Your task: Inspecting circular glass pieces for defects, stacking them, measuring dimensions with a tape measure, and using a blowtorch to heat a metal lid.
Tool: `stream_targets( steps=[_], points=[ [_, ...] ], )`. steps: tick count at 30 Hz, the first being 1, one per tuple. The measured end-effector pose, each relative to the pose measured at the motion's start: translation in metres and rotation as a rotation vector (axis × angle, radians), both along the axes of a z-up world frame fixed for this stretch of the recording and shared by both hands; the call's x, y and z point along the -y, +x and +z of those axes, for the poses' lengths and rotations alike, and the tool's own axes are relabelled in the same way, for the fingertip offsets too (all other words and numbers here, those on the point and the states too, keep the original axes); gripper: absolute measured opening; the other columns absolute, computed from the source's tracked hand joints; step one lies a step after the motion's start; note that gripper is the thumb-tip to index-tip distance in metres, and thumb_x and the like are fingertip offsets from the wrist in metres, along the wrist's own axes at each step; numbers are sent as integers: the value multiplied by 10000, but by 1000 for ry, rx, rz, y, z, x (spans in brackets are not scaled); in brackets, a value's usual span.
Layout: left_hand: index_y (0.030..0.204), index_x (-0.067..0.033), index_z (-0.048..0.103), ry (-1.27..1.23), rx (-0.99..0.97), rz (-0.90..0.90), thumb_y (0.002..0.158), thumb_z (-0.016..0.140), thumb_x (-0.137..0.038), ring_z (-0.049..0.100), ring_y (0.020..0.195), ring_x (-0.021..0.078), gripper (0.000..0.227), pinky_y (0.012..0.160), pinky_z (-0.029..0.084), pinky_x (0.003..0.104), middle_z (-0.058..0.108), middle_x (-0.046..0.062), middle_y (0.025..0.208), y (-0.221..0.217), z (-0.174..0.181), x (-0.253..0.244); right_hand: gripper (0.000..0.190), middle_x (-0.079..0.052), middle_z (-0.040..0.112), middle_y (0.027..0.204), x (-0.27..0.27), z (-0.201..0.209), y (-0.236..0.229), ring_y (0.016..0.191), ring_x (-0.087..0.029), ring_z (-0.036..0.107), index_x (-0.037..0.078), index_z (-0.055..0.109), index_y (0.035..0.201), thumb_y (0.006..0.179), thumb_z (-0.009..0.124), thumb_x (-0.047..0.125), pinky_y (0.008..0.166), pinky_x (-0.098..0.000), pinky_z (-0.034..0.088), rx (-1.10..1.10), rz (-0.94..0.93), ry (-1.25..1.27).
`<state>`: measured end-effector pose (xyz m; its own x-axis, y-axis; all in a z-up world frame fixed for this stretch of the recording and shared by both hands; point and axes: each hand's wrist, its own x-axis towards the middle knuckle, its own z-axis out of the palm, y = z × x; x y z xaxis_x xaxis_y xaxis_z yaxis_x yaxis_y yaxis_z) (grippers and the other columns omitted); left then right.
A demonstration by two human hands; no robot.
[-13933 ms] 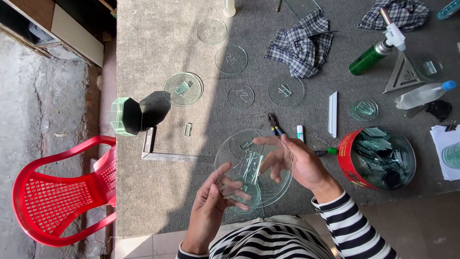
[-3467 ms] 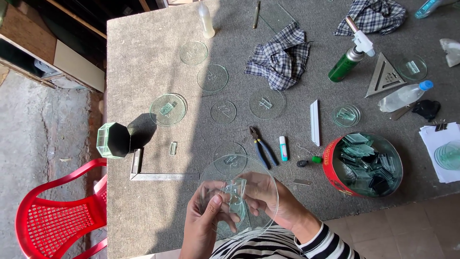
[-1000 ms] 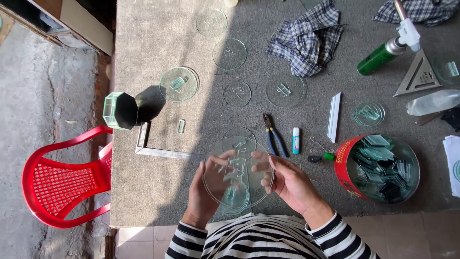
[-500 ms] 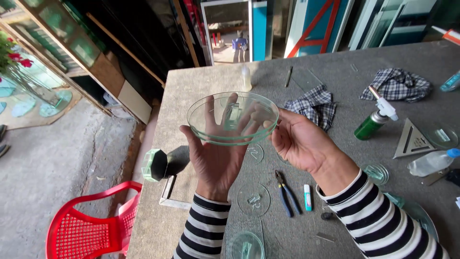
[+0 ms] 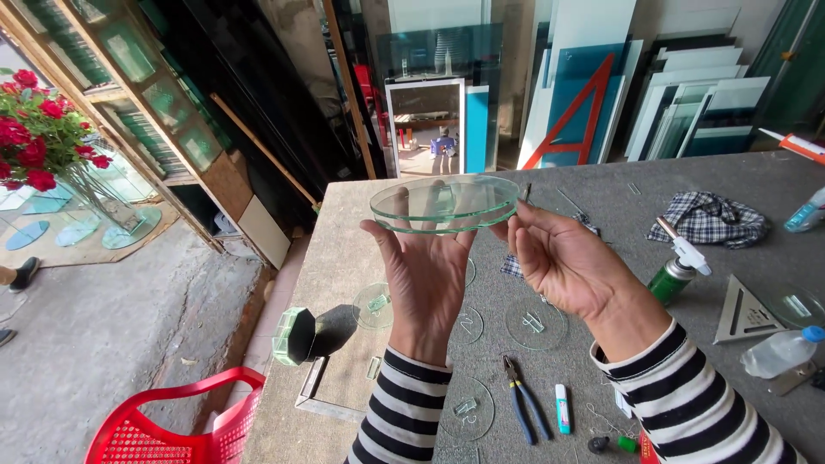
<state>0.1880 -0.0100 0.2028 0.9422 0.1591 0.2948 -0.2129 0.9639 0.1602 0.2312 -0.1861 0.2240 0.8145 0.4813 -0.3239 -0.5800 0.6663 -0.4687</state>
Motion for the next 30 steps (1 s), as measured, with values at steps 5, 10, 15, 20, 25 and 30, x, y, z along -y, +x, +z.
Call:
stream_targets(
  steps=[5,10,15,20,25,30],
  points=[
    [1755,-297,90,-38,20,14,932,680,-797,342,1560,599,1129,1275,414,688,71,227,1807,0,0,2,149,-58,795,926,-9,23,-19,896,-157,852,21,709,1105,1088,739,166,775,-205,728,-2,7,-29],
    [1731,-277,160,-20,37,53,963,656,-799,381,1552,569,1053,1267,419,682,151,218,1772,-2,-7,0,152,-22,782,901,-9,16,-17,887,-134,854,54,684,1057,1086,755,186,762,-182,728,-2,0,-59],
    [1738,-286,123,26,38,87,950,622,-835,346,1566,574,1083,1275,397,684,102,224,1797,-10,-6,1,155,-16,760,891,-7,6,-13,884,-136,855,78,693,1023,1083,770,198,750,-183,729,-3,-13,-68],
    [1768,-299,110,79,103,71,987,586,-821,323,1585,543,1053,1282,410,647,80,219,1819,-16,-15,-6,169,-32,746,923,1,-27,-2,868,-162,838,88,696,1088,1086,755,246,761,-249,731,91,1,-113],
    [1750,-324,302,206,101,69,1103,551,-636,391,1600,424,760,1303,387,585,292,114,1797,-49,-33,-24,429,-83,786,1153,-3,-34,-47,959,-181,768,213,635,1489,1076,609,325,771,-313,680,400,36,-356],
    [1743,-216,332,253,13,-153,1138,494,-562,405,1610,345,715,1289,383,576,304,172,1820,-100,-90,-39,607,-184,758,1382,10,-124,-74,1038,-250,718,178,573,1629,1025,589,125,774,-424,617,333,13,-465]
  ],
)
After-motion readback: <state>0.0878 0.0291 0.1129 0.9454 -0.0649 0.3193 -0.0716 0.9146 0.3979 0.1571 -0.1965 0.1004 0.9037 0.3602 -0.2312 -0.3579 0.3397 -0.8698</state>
